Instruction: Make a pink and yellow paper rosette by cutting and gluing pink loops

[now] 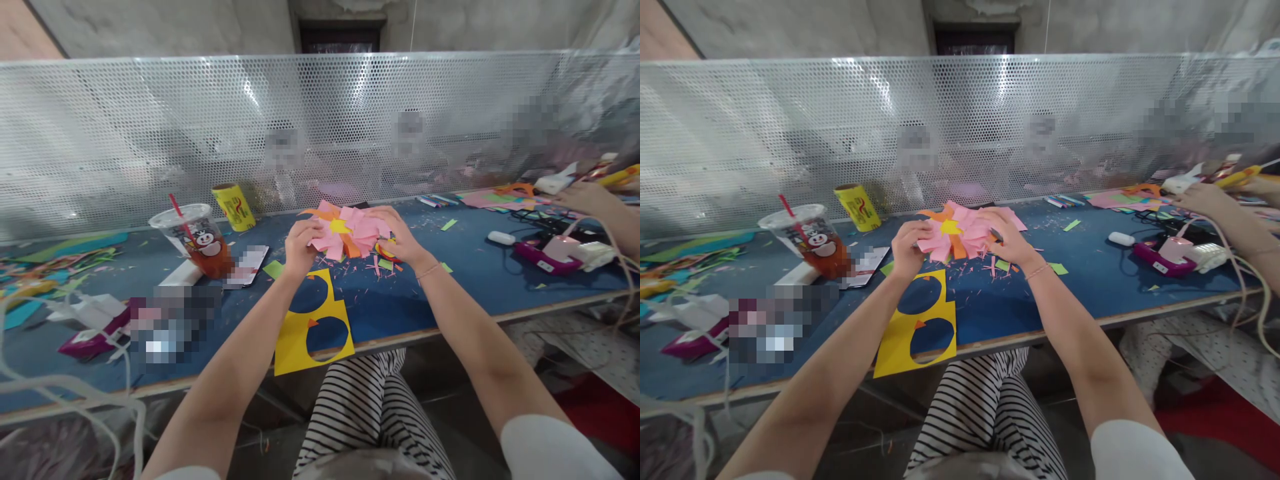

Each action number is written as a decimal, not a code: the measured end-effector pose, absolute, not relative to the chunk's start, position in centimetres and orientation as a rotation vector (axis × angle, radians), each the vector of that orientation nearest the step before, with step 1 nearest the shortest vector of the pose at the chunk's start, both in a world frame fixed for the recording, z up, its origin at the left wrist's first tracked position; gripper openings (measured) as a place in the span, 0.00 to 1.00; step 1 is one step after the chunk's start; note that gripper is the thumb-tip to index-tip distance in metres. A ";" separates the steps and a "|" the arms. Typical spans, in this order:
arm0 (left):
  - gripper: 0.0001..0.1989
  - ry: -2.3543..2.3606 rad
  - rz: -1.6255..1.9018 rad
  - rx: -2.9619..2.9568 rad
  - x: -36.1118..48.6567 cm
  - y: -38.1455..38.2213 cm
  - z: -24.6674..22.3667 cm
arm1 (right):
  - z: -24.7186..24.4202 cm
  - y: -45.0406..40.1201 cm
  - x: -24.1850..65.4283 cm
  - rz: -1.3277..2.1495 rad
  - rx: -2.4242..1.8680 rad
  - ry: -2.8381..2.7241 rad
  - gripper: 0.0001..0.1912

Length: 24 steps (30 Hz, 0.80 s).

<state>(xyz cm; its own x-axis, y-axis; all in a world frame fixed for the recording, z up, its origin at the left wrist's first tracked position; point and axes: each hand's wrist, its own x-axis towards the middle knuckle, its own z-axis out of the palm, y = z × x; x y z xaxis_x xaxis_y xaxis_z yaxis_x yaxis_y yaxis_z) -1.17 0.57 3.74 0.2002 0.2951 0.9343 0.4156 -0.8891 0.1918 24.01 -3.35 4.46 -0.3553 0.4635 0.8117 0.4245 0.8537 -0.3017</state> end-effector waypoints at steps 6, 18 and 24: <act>0.05 -0.515 -1.757 -2.247 -1.3 1.0 3.6 | 4.4 -3.4 23.9 -0.254 -0.730 -2.211 0.32; 0.03 -0.452 -1.798 -2.194 -1.5 1.3 3.5 | 3.6 -2.8 23.6 -0.333 -0.723 -2.332 0.31; 0.05 -0.519 -1.786 -2.219 -1.4 1.1 3.4 | 3.6 -2.8 23.4 -0.269 -0.713 -2.310 0.29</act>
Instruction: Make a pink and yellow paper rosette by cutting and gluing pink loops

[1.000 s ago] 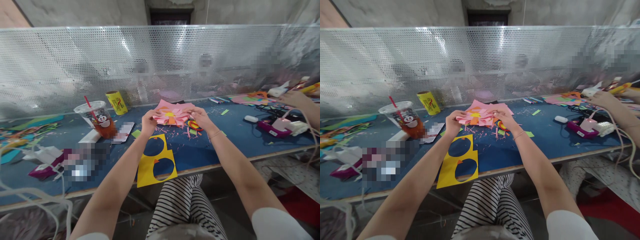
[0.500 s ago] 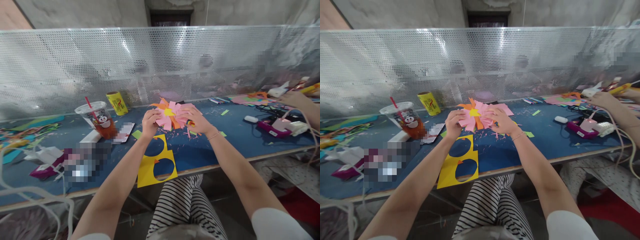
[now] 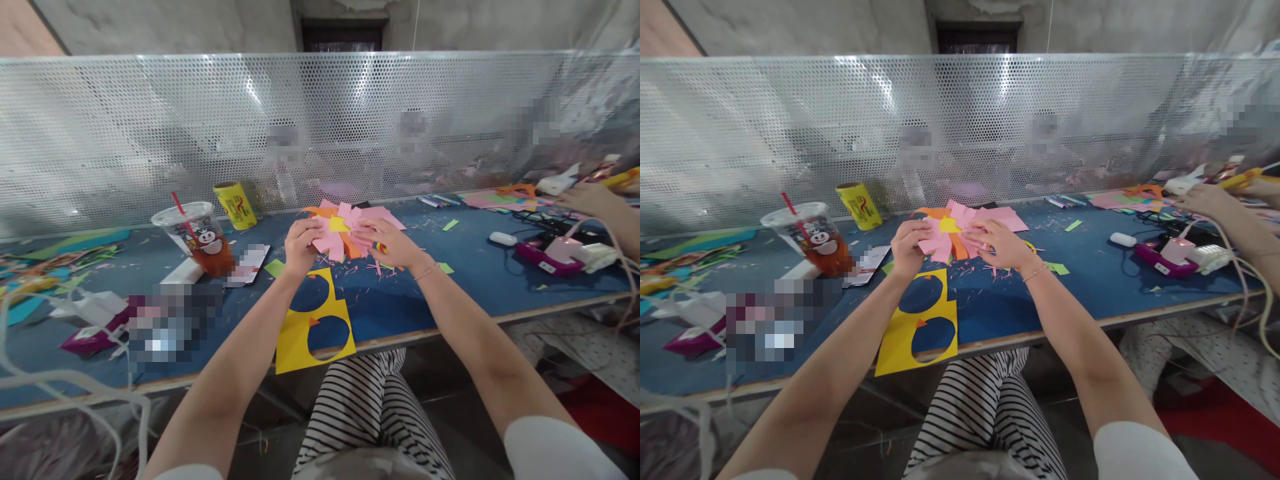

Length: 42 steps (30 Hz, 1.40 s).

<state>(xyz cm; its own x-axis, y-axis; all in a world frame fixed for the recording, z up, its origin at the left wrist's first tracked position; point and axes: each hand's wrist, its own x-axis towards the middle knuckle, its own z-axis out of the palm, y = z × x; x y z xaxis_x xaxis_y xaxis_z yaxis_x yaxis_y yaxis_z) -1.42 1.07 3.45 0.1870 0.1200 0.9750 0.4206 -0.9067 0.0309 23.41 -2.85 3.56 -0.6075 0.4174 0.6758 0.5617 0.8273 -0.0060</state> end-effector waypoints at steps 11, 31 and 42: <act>0.07 -0.463 -1.793 -2.222 -1.2 0.8 3.5 | 3.3 -2.6 23.4 -0.201 -0.718 -2.268 0.30; 0.05 -0.851 -2.068 -2.409 -1.1 1.2 3.2 | 3.0 -2.1 23.2 0.045 -0.716 -2.089 0.28; 0.19 -1.575 -2.658 -2.873 0.2 1.2 2.6 | 2.6 -1.1 22.9 0.579 -0.697 -1.619 0.29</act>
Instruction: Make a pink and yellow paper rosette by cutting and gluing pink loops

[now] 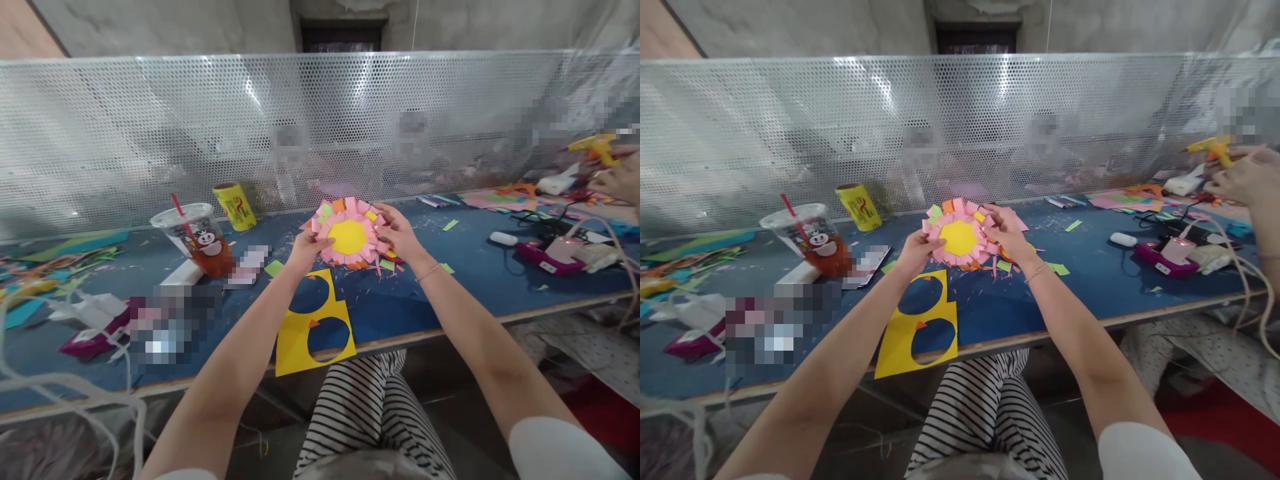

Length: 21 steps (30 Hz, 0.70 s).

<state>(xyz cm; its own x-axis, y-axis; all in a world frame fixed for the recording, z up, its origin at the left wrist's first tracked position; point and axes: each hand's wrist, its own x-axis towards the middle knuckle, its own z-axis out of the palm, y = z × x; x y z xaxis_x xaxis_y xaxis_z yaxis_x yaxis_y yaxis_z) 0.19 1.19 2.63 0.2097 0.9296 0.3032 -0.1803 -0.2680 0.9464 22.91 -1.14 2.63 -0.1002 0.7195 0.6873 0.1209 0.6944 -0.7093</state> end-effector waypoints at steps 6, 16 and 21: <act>0.17 0.813 1.327 1.328 0.4 0.9 2.5 | 2.2 -0.9 22.3 0.797 -0.630 -1.472 0.29; 0.18 0.822 1.273 1.208 0.7 0.9 2.1 | 2.1 -0.9 21.6 0.952 -0.671 -1.313 0.28; 0.18 0.649 1.321 1.109 0.1 -0.3 4.6 | 2.4 -0.9 22.1 1.001 -0.603 -1.151 0.21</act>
